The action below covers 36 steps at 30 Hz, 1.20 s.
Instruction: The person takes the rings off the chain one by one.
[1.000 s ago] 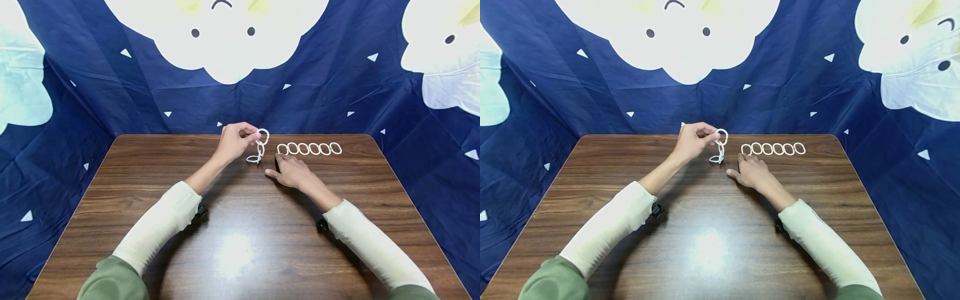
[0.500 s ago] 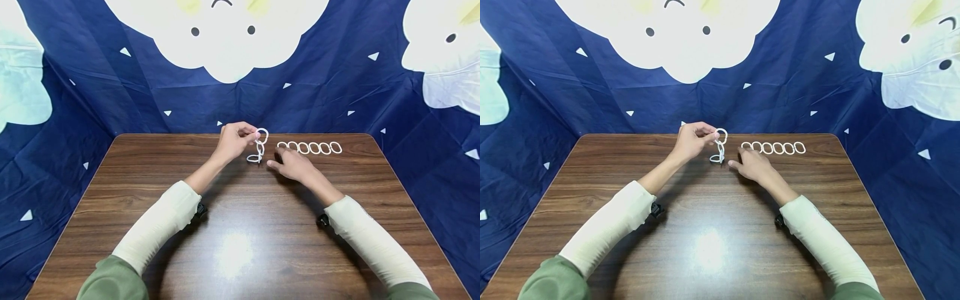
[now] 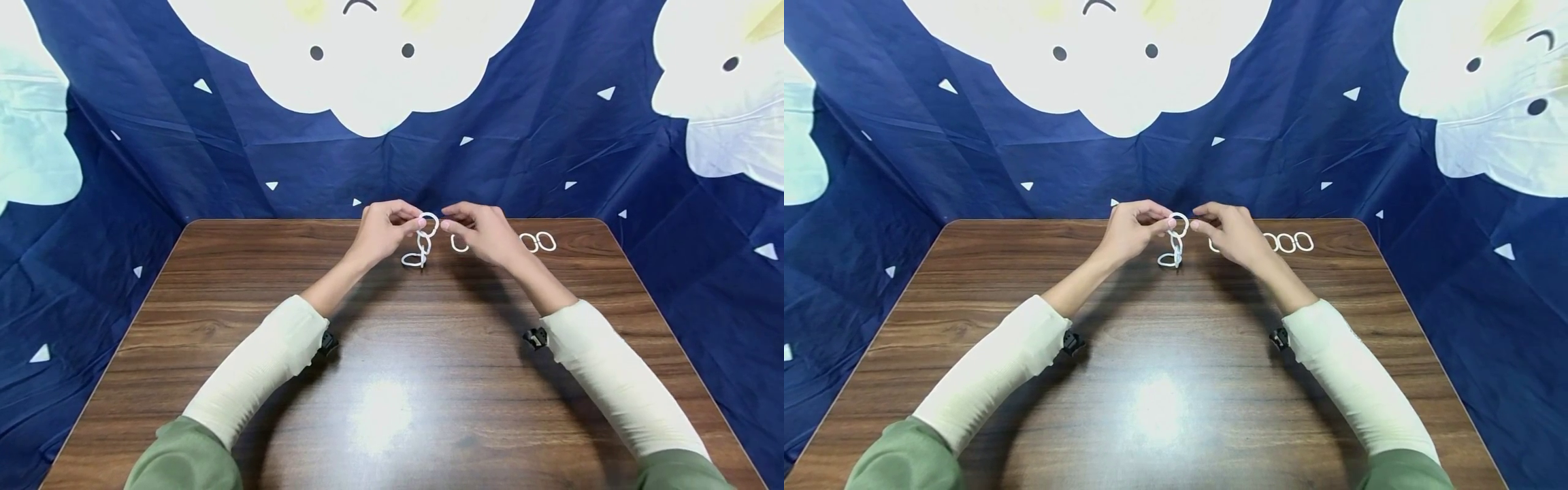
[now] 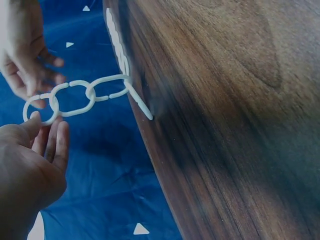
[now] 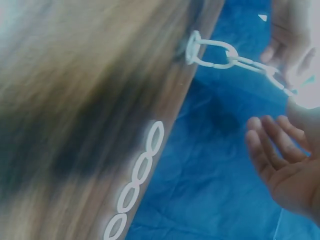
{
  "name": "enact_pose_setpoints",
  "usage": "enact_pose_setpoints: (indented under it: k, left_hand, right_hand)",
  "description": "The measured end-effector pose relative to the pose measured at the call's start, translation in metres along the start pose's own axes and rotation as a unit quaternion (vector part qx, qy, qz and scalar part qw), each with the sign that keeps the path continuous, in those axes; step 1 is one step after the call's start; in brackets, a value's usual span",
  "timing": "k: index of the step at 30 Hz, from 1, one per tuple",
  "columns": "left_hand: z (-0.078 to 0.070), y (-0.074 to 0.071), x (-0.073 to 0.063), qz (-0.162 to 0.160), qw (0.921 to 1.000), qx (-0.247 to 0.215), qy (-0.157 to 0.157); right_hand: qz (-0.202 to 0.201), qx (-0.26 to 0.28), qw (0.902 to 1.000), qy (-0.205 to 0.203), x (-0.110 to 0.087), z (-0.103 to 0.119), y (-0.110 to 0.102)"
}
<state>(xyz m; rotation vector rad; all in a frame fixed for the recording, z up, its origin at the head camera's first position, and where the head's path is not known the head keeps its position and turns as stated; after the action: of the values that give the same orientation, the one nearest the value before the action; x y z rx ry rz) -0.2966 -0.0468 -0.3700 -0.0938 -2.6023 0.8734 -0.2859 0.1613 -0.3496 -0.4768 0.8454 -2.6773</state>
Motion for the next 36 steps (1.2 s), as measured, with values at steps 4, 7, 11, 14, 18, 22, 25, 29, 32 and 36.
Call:
enact_pose_setpoints:
  k: [4, 7, 11, 14, 18, 22, 25, 29, 32, 36]
  left_hand:
    - [0.000, 0.001, 0.000, 0.001, 1.0000, 0.002, 0.004]
    - [-0.002, 0.001, 0.000, 0.002, 0.9999, 0.010, 0.011]
    - [-0.005, 0.000, 0.000, 0.004, 0.9997, 0.013, 0.022]
    - [-0.006, 0.000, 0.000, 0.006, 0.9996, 0.014, 0.024]
    - [-0.006, 0.001, -0.001, 0.008, 0.9996, 0.016, 0.024]
    - [-0.006, 0.002, -0.002, 0.014, 0.9996, 0.016, 0.020]
    - [-0.004, 0.003, -0.004, 0.020, 0.9996, 0.011, 0.017]
    - [-0.001, 0.004, -0.005, 0.027, 0.9996, -0.001, 0.012]
    - [0.001, 0.003, -0.006, 0.029, 0.9995, 0.000, 0.011]
    - [0.003, 0.002, -0.005, 0.028, 0.9995, 0.008, 0.012]
  right_hand:
    - [-0.012, 0.021, 0.9993, -0.029, 0.006, 0.010, -0.001]
    - [-0.010, 0.023, 0.9984, -0.051, 0.010, 0.017, 0.001]
    - [-0.007, 0.022, 0.9978, -0.063, 0.014, 0.022, 0.003]
    - [-0.008, 0.023, 0.9980, -0.058, 0.016, 0.022, 0.003]
    - [-0.008, 0.026, 0.9987, -0.042, 0.017, 0.019, 0.004]
    - [-0.009, 0.025, 0.9993, -0.028, 0.017, 0.015, 0.004]
    - [-0.004, 0.025, 0.9995, -0.020, 0.016, 0.013, 0.004]
    - [0.008, 0.037, 0.9993, -0.005, 0.016, 0.011, 0.006]
    - [0.013, 0.049, 0.9987, 0.005, 0.016, 0.009, 0.007]
    - [0.014, 0.056, 0.9982, 0.011, 0.016, 0.007, 0.006]
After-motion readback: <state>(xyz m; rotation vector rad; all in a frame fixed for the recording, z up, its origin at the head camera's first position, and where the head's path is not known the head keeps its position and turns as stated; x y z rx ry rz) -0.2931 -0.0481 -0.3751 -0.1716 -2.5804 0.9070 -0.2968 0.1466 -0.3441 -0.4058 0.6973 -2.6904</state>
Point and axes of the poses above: each hand's wrist, its own x-axis towards the middle knuckle, its own y-axis out of the palm, z = x × y, the point moved 6 cm from there along x, towards the middle knuckle, and after that the axes turned 13 degrees about x, right-handed, at the moved point
